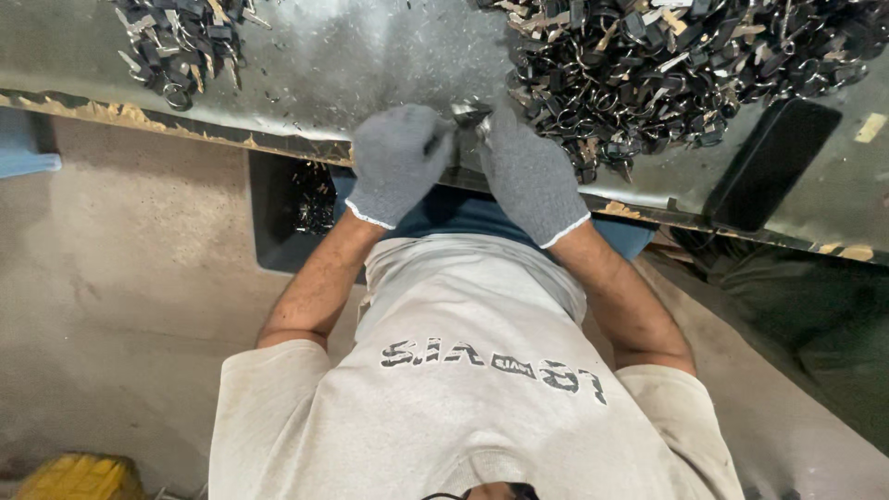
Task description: The person picks individual keys from a large pile on the worktable, briefly handles each one, and drops it into a bin below the table edge. The person repeats this pick-and-drop cycle continuously across the episode, working through the pile one key at a time.
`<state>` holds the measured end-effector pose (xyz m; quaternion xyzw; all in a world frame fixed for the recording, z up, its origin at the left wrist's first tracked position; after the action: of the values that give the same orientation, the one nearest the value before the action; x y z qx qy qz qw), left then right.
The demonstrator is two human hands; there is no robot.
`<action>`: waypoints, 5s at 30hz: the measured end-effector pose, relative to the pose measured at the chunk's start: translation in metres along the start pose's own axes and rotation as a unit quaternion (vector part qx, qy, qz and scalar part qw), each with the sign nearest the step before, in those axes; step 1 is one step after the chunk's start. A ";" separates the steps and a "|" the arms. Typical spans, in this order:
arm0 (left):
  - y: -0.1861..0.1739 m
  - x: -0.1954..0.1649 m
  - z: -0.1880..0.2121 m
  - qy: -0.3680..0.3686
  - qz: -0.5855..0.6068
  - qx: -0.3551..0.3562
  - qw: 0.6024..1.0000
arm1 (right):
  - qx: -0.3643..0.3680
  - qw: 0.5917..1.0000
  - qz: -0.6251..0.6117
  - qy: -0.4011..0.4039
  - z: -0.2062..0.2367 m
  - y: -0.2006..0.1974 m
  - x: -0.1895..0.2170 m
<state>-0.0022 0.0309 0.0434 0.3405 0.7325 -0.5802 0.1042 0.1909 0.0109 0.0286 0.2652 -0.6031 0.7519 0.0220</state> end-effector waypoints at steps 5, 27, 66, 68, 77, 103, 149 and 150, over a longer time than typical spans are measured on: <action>0.000 -0.010 -0.036 0.099 -0.036 -0.109 0.988 | -0.011 0.998 0.052 0.016 0.002 0.004 0.005; 0.020 0.001 -0.015 -0.126 0.036 0.142 0.981 | -0.044 0.996 -0.077 0.013 0.012 -0.005 0.002; 0.036 0.009 0.017 0.030 0.071 0.075 0.994 | -0.030 0.989 0.142 0.016 0.001 0.012 0.020; 0.038 0.009 0.018 0.036 0.054 0.087 0.994 | -0.006 0.994 0.107 0.011 -0.007 0.007 0.020; 0.023 -0.001 0.006 0.006 0.084 0.017 0.996 | 0.095 0.991 -0.096 0.016 -0.007 -0.023 -0.005; 0.041 -0.010 0.039 0.008 -0.009 0.070 0.997 | 0.099 0.989 -0.096 0.052 -0.007 0.003 0.008; 0.028 0.001 0.006 -0.030 0.060 0.096 0.993 | -0.031 0.998 0.040 0.039 -0.012 0.001 0.009; 0.028 -0.001 0.005 -0.026 0.050 0.103 0.993 | -0.026 0.996 0.069 0.056 -0.013 0.001 0.010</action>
<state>0.0147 0.0284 0.0200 0.3708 0.6476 -0.6554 0.1166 0.1768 0.0197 0.0301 0.1798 -0.6369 0.7496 0.0105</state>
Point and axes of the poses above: each hand's wrist, its own z-axis away from the middle knuckle, its own y-axis out of the palm, x = y × z, the point moved 2 cm from there along -z, towards the middle knuckle, and after that the axes turned 2 degrees about -y, right-handed, at the moved point
